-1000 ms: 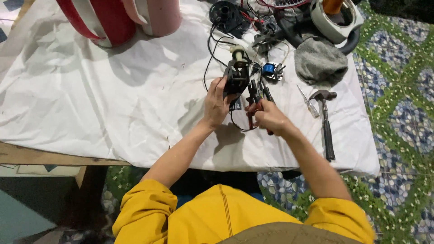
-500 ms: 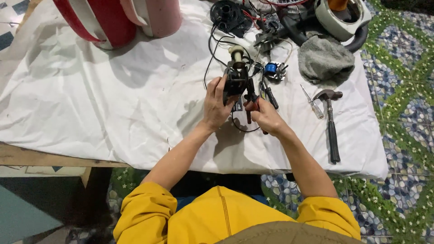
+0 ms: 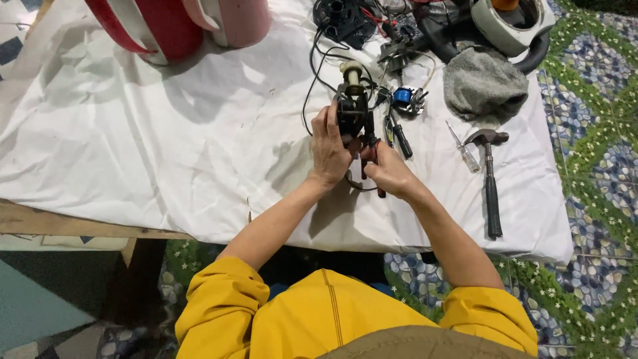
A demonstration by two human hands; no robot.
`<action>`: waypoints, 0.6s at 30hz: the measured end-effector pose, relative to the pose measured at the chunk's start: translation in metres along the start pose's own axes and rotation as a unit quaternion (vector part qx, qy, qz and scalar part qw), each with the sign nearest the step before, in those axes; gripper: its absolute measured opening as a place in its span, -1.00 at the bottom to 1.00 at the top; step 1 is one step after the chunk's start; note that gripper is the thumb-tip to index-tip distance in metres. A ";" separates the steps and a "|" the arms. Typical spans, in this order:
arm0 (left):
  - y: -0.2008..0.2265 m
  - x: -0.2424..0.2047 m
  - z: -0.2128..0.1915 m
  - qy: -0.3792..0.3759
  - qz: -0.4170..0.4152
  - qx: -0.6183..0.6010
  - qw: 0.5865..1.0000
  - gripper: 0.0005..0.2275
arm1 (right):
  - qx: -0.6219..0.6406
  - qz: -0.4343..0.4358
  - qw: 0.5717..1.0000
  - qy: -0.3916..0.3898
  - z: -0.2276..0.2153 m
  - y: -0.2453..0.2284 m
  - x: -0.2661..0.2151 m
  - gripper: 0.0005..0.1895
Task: Adjusting and repairing a small mechanical motor assembly using a screwdriver and pliers on a workbench.
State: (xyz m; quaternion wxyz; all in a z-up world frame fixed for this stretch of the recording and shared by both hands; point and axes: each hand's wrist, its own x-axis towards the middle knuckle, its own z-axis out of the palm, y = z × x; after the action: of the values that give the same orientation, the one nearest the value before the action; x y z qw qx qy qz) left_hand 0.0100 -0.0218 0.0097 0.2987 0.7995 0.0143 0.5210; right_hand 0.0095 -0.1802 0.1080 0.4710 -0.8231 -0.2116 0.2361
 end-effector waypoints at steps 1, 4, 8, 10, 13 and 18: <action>-0.007 -0.006 0.007 -0.001 -0.002 0.001 1.000 -0.21 | 0.000 0.002 1.000 -0.002 0.002 0.011 0.006 -0.62; -0.017 -0.014 0.017 0.005 0.003 0.015 1.000 -0.21 | 0.024 0.013 1.000 -0.008 0.008 0.041 0.022 -0.66; -0.007 -0.004 0.009 0.023 0.007 0.026 0.999 -0.27 | 0.014 0.008 1.000 0.003 0.013 0.009 0.010 -0.69; -0.003 -0.002 0.004 0.026 0.006 0.023 0.999 -0.28 | 0.004 0.019 1.000 0.005 0.011 0.009 0.010 -0.71; 0.009 0.005 -0.006 0.023 0.004 0.022 0.999 -0.35 | -0.066 0.037 0.997 0.019 0.001 0.052 0.028 -0.79; 0.019 0.011 -0.014 0.018 0.021 0.019 0.999 -0.39 | 0.079 0.114 0.990 -0.019 -0.017 -0.015 -0.006 -0.79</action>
State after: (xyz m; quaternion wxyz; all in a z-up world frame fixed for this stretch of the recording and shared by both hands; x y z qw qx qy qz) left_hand -0.0020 -0.0274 0.0323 0.2716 0.7959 0.0127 0.5409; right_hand 0.0123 -0.1884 0.1294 0.5001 -0.7976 -0.1059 0.3203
